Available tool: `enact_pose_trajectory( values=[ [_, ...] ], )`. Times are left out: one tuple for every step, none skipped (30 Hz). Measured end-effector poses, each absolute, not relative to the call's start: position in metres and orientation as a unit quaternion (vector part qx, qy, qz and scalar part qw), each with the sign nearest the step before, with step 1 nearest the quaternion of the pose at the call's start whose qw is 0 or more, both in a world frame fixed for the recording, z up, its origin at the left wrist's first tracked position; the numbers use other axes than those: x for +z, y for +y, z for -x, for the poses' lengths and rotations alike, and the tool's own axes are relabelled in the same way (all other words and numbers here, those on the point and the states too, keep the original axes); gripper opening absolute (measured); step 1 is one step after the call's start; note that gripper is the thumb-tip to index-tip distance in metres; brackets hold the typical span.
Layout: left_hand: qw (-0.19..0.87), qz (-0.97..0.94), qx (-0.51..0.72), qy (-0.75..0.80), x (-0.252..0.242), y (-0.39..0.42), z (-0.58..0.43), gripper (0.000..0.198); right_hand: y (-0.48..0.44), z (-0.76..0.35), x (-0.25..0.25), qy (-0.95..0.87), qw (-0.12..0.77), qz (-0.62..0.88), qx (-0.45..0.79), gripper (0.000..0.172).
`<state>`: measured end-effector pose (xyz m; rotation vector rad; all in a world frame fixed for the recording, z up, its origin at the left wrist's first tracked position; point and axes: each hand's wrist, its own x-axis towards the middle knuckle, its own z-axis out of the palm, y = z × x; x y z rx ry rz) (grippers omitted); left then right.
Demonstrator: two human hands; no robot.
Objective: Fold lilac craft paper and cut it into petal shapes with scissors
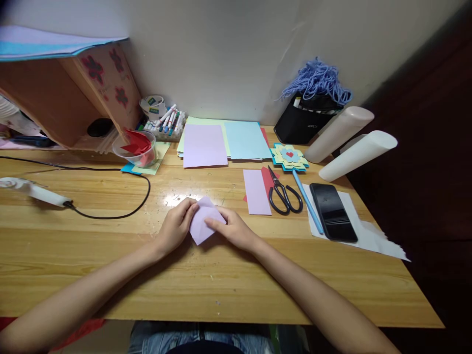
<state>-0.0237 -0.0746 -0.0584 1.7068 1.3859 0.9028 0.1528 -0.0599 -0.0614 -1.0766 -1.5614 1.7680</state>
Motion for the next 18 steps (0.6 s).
enact_pose_trajectory(
  values=[
    [0.367,-0.684,0.335,0.533,-0.059,-0.075,0.024,0.021,-0.058,-0.154,-0.061,-0.583,0.280,0.398,0.650,0.031],
    [0.364,-0.697,0.322,0.527,-0.060,-0.075,0.024,0.021,-0.056,-0.156,-0.061,-0.588,0.285,0.396,0.645,0.031],
    [0.363,-0.705,0.314,0.522,-0.061,-0.075,0.024,0.022,-0.054,-0.157,-0.062,-0.594,0.289,0.396,0.638,0.031],
    [0.366,-0.709,0.309,0.518,-0.061,-0.075,0.024,0.023,-0.052,-0.158,-0.062,-0.601,0.292,0.397,0.629,0.030],
    [0.370,-0.710,0.308,0.514,-0.060,-0.075,0.023,0.024,-0.051,-0.158,-0.063,-0.609,0.293,0.401,0.618,0.029],
    [0.376,-0.709,0.309,0.510,-0.060,-0.076,0.023,0.024,-0.051,-0.158,-0.063,-0.618,0.294,0.407,0.605,0.028],
    [0.383,-0.707,0.309,0.507,-0.059,-0.076,0.022,0.024,-0.051,-0.158,-0.063,-0.628,0.291,0.412,0.593,0.028],
    [0.390,-0.705,0.311,0.505,-0.058,-0.076,0.022,0.023,-0.051,-0.157,-0.064,-0.638,0.284,0.415,0.584,0.029],
    [0.394,-0.700,0.314,0.505,-0.057,-0.076,0.021,0.022,-0.052,-0.156,-0.064,-0.648,0.275,0.414,0.577,0.029],
    [0.399,-0.694,0.319,0.508,-0.056,-0.075,0.021,0.021,-0.052,-0.155,-0.064,-0.659,0.265,0.409,0.573,0.028],
    [0.408,-0.682,0.328,0.511,-0.055,-0.074,0.021,0.021,-0.053,-0.153,-0.064,-0.669,0.257,0.402,0.570,0.028],
    [0.425,-0.667,0.337,0.511,-0.054,-0.072,0.021,0.022,-0.052,-0.152,-0.065,-0.678,0.254,0.395,0.566,0.027],
    [0.447,-0.649,0.345,0.509,-0.054,-0.068,0.022,0.024,-0.050,-0.151,-0.065,-0.684,0.253,0.390,0.562,0.027],
    [0.472,-0.632,0.351,0.504,-0.053,-0.063,0.022,0.026,-0.047,-0.150,-0.065,-0.686,0.256,0.389,0.559,0.026],
    [0.498,-0.617,0.353,0.497,-0.053,-0.057,0.023,0.027,-0.042,-0.149,-0.065,-0.685,0.259,0.391,0.557,0.026],
    [0.515,-0.608,0.351,0.492,-0.053,-0.049,0.024,0.028,-0.036,-0.148,-0.066,-0.683,0.260,0.393,0.558,0.027],
    [0.521,-0.604,0.349,0.492,-0.053,-0.040,0.025,0.028,-0.029,-0.147,-0.066,-0.681,0.260,0.395,0.559,0.027],
    [0.520,-0.603,0.349,0.494,-0.054,-0.031,0.026,0.027,-0.022,-0.146,-0.067,-0.683,0.256,0.395,0.559,0.028]
  ],
)
